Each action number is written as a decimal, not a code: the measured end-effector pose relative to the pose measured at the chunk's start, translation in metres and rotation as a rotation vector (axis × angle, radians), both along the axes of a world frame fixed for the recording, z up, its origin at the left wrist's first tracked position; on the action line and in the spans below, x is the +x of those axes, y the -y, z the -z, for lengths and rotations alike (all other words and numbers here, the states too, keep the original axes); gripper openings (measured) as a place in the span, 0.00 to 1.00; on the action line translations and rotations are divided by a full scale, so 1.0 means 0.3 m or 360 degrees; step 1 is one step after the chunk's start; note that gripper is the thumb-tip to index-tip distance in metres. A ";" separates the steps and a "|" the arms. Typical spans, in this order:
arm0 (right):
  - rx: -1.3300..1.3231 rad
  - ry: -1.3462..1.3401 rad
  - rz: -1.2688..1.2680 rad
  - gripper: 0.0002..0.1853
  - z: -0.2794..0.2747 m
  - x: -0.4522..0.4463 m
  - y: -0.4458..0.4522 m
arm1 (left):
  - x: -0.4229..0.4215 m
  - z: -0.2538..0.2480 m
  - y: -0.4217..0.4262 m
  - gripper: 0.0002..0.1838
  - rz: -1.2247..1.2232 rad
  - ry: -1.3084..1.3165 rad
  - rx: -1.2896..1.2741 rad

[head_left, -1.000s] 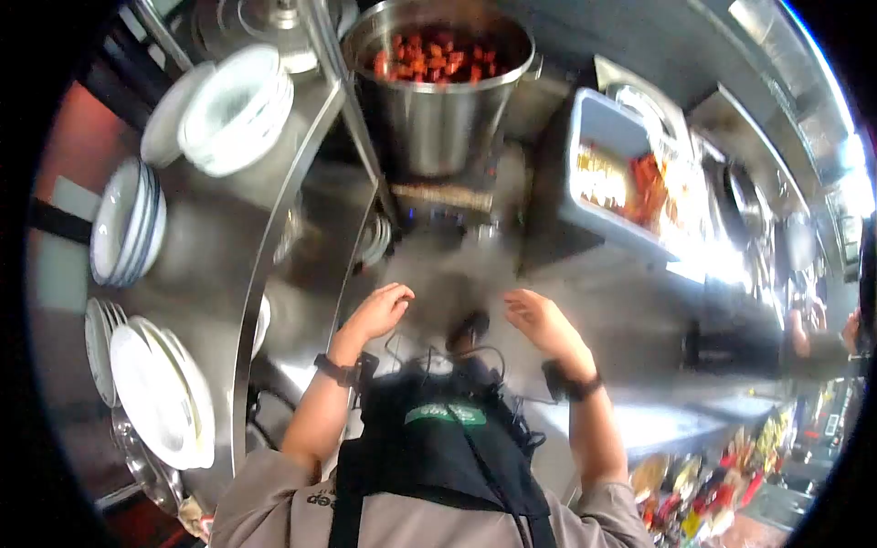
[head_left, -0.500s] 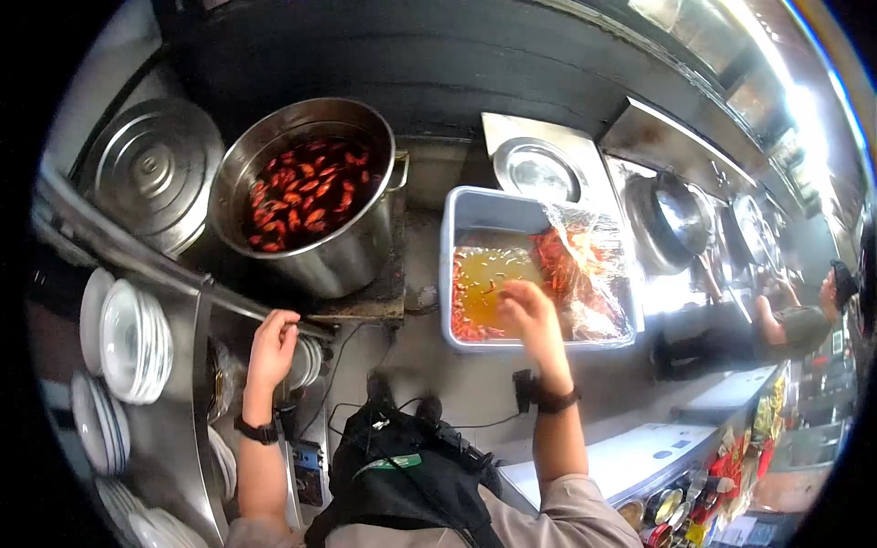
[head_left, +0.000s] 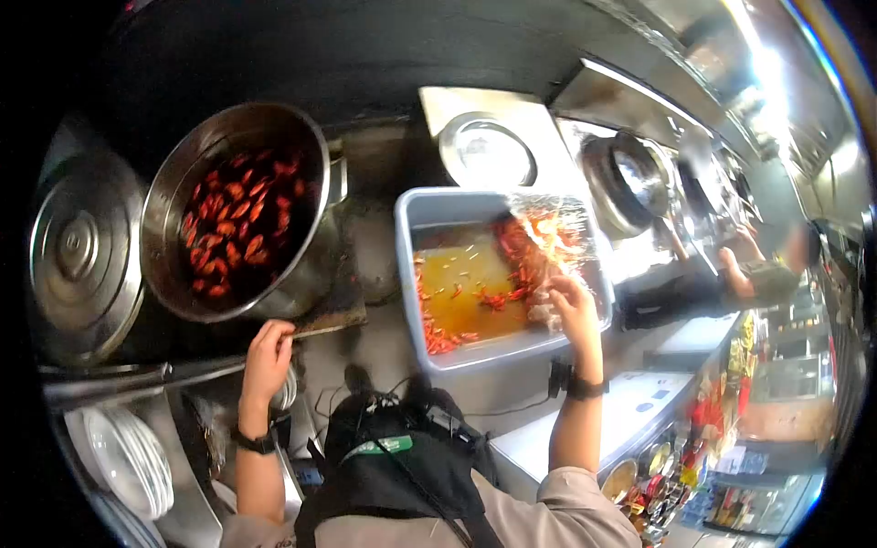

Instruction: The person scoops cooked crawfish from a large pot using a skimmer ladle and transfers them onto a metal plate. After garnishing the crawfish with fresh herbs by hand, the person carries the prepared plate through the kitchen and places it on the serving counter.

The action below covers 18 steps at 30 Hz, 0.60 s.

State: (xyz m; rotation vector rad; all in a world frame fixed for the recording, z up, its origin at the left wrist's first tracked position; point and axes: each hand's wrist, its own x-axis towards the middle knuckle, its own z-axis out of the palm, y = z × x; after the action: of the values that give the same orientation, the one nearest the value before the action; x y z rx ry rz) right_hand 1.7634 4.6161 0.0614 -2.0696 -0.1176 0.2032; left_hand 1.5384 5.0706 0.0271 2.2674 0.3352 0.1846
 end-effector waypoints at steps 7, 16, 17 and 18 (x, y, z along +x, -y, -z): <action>-0.0274 0.0084 0.0397 0.17 -0.058 0.332 0.893 | 0.195 0.031 0.540 0.08 0.0116 -0.0091 0.0111; -0.0063 -0.0083 0.0724 0.25 -0.015 0.938 2.434 | 0.495 0.220 1.674 0.21 -0.0549 -0.0403 -0.0742; -0.0124 -0.0123 0.0740 0.26 -0.050 0.981 2.561 | 0.549 0.207 1.799 0.26 -0.0730 -0.0435 -0.0928; -0.0090 -0.0151 0.0779 0.28 -0.060 1.013 2.693 | 0.599 0.179 1.908 0.30 -0.0788 -0.0398 -0.0861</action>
State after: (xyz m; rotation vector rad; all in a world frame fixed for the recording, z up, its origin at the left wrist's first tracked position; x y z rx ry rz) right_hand 2.0675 3.8082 0.0794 -2.0733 0.4532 0.0020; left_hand 1.7182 4.4981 -0.0266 1.6398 0.9569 0.0508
